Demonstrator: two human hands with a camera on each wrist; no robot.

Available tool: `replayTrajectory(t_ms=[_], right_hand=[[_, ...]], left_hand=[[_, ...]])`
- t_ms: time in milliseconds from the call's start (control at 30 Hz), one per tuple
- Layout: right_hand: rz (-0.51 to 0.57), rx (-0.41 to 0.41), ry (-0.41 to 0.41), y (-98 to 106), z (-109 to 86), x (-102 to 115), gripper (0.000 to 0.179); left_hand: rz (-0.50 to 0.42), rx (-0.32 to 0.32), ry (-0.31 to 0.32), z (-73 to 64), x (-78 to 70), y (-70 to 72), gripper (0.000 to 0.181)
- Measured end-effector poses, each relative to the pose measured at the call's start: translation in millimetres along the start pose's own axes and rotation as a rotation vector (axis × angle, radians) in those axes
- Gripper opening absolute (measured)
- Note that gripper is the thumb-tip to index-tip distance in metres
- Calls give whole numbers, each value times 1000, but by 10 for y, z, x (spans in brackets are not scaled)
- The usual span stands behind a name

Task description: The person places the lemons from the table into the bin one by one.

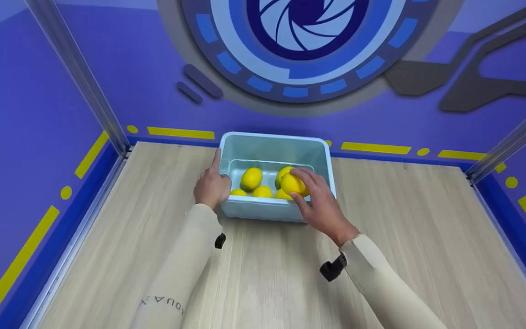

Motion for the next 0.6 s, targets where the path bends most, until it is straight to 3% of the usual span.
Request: replayTrajectory(t_ms=[333,600], right_hand=[[-3,73,-66,-83,13,-62,49],[10,126,-113,-183,4,-112,34]], left_hand=[[3,5,12,7,-8,-5,72],[-2,6,16,7,6,-8,74]])
Point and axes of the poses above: each hand's wrist, its own z-axis towards the middle knuckle, its own y-axis out of the back of the hand, x = y × z, the point moved 7 cm from there along z, towards the middle knuckle, and after that the axes turned 12 degrees about -y, right-handed, at the moved point
